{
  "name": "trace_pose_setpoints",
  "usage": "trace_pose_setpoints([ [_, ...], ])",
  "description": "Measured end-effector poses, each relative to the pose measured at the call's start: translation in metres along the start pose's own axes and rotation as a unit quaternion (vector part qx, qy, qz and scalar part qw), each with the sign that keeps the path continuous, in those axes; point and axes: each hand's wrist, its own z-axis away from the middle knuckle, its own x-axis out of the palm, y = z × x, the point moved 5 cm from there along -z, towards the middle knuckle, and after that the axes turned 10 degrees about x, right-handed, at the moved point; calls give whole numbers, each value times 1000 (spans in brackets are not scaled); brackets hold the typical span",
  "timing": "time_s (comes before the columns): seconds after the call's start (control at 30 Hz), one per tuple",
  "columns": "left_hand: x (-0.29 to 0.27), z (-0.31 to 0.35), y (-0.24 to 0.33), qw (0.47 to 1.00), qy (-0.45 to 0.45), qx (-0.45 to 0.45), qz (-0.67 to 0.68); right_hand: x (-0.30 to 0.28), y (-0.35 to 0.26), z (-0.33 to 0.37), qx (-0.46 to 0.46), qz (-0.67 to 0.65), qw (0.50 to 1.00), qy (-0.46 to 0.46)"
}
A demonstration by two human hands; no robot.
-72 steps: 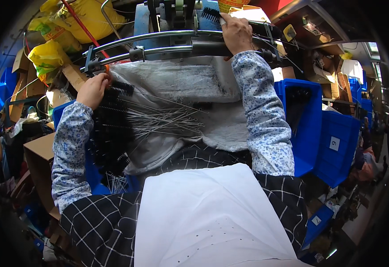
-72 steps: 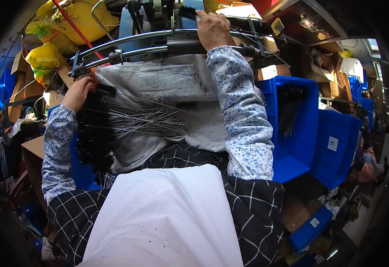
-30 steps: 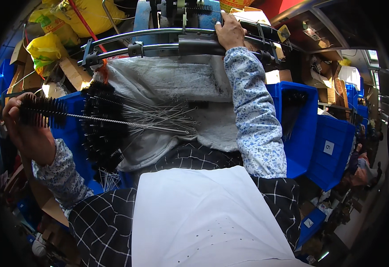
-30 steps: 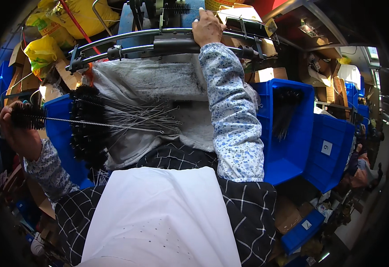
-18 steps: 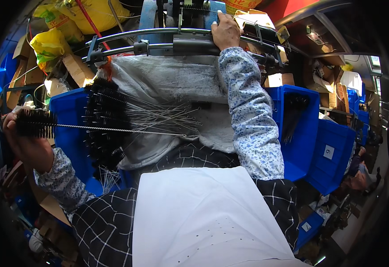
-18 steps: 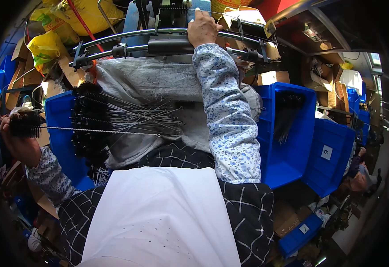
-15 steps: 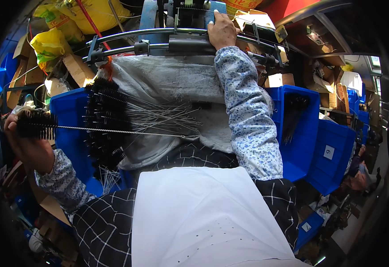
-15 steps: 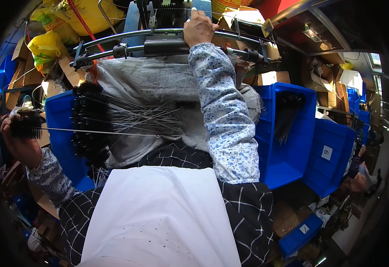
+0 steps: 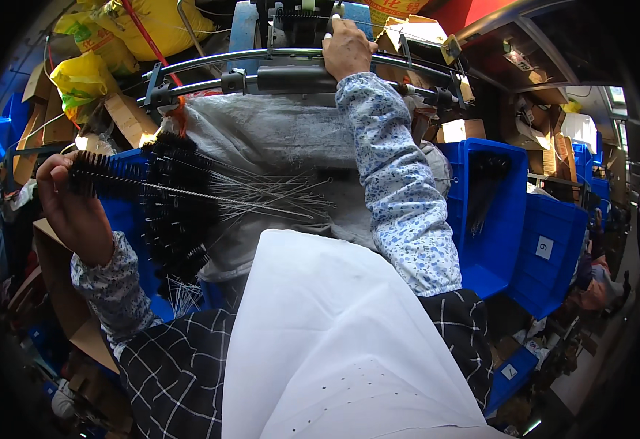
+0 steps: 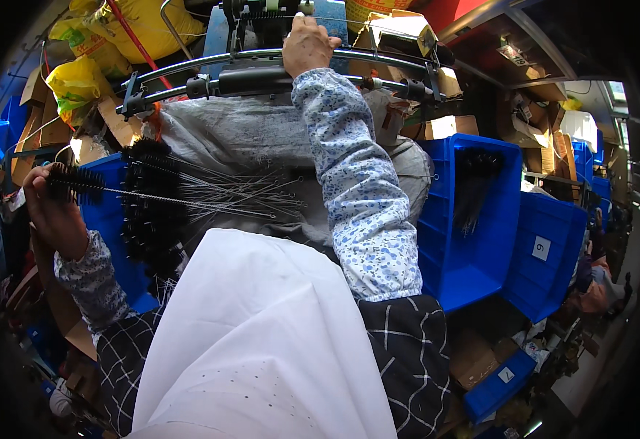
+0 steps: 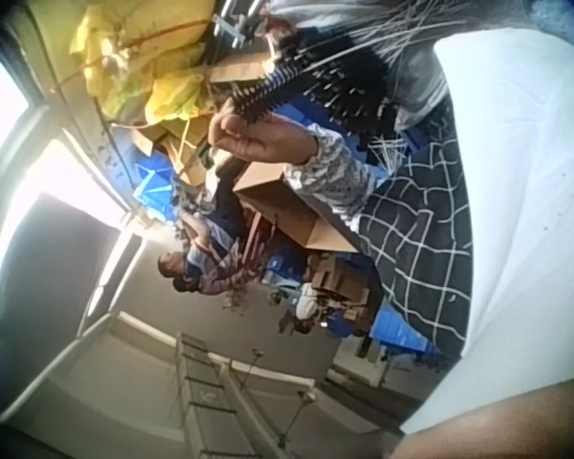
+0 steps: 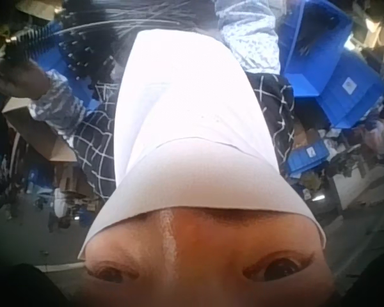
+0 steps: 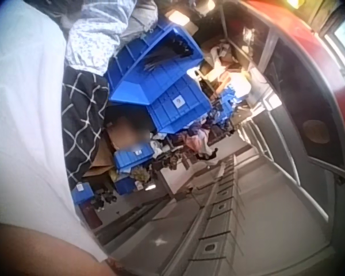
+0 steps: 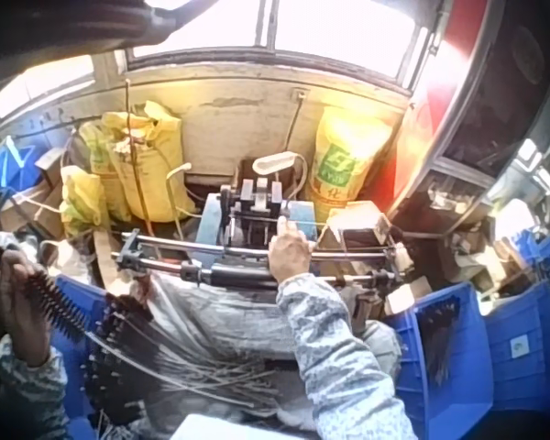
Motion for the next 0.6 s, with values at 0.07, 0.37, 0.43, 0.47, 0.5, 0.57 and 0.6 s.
trace_pose_setpoints([
  [0.07,1,-1,-7,1000,-1,5,4,-9,23,-6,-1,20,1000,17],
  [0.37,13,-2,-8,999,13,-39,-16,-27,106,-53,-47,25,998,-12],
  [0.43,30,-1,-17,998,-19,-64,21,-31,117,-63,-22,156,987,15],
  [0.47,37,-1,-18,996,-39,-77,22,-30,117,-67,-18,173,985,-18],
  [0.5,44,0,-19,994,-70,-81,18,-29,120,-70,-14,192,980,-51],
  [0.57,57,-1,-25,987,-123,-94,48,-31,148,-79,-51,123,987,-86],
  [0.6,59,1,-30,984,-131,-109,60,-42,141,-74,-61,90,988,-111],
])
